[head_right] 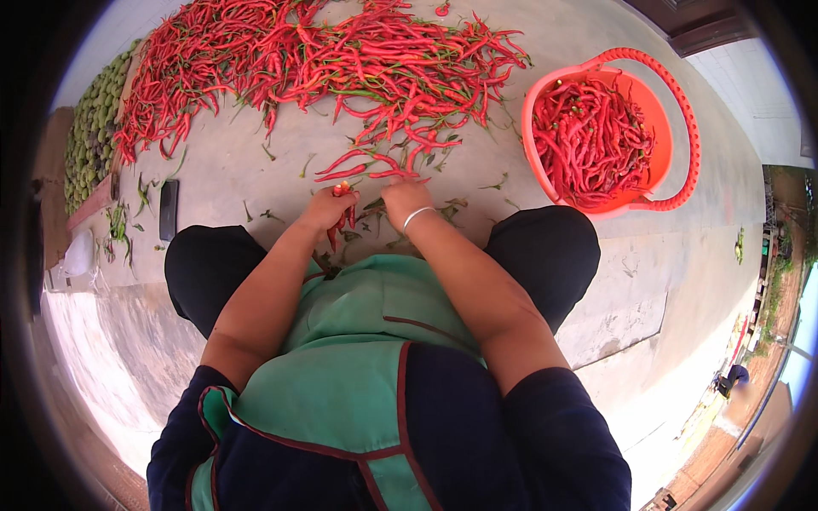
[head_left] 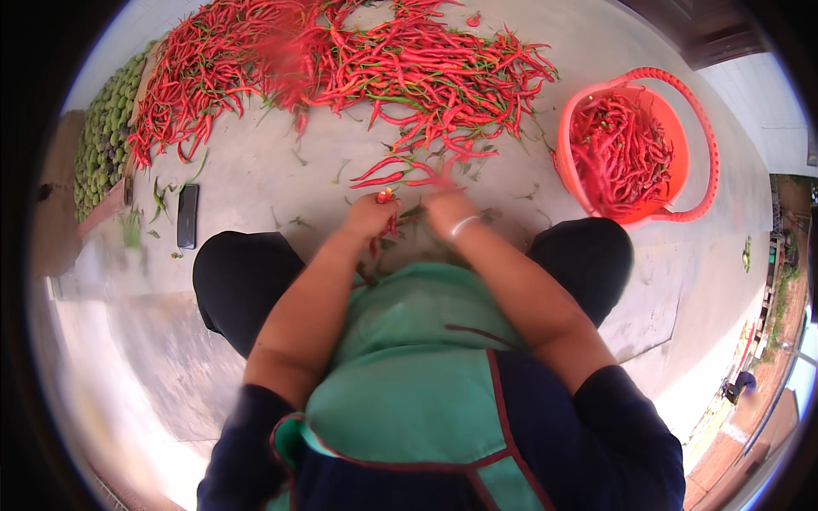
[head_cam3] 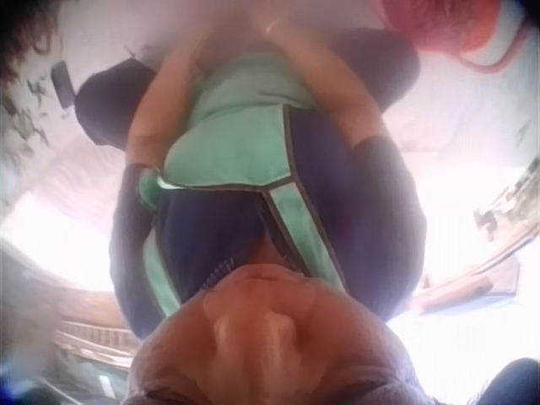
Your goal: The person sorts red chili peppers by hand, picking them from a large pile on the floor and putting them into a red plastic basket.
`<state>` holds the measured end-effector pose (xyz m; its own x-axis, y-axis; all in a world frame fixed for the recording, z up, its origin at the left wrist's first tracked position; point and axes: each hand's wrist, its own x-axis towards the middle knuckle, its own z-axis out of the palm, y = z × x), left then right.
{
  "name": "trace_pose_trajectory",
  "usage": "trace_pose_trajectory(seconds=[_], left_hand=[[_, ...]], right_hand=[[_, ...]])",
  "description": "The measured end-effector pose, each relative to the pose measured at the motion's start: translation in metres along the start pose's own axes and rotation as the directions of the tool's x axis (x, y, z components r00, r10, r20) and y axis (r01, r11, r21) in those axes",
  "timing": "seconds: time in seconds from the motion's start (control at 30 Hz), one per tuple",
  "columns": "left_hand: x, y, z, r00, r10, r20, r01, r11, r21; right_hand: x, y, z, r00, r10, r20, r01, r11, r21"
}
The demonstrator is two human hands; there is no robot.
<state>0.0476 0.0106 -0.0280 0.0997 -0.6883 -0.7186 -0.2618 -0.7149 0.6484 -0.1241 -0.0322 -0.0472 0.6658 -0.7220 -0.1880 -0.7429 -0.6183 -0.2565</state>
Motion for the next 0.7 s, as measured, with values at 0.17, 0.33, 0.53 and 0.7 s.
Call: trace_pose_trajectory(seconds=[0.17,0.33,0.53,0.7], left_hand=[[0.012,-0.011,-0.010,0.990,0.037,0.139,0.039,0.861,-0.507],[0.019,-0.013,-0.012,0.985,0.097,0.142,-0.031,0.912,-0.409],[0.006,0.021,0.016,0.966,0.214,0.146,-0.113,0.855,-0.507],[-0.013,0.033,0.027,0.941,0.204,0.268,-0.019,0.826,-0.563]], right_hand=[[0.045,0.009,0.021,0.989,-0.068,-0.128,0.061,0.997,-0.053],[0.044,0.010,0.028,0.983,-0.005,-0.184,0.004,1.000,-0.003],[0.018,0.010,-0.046,0.943,0.326,0.070,-0.235,0.502,0.832],[-0.007,0.017,-0.032,0.898,0.418,0.136,-0.236,0.197,0.952]])
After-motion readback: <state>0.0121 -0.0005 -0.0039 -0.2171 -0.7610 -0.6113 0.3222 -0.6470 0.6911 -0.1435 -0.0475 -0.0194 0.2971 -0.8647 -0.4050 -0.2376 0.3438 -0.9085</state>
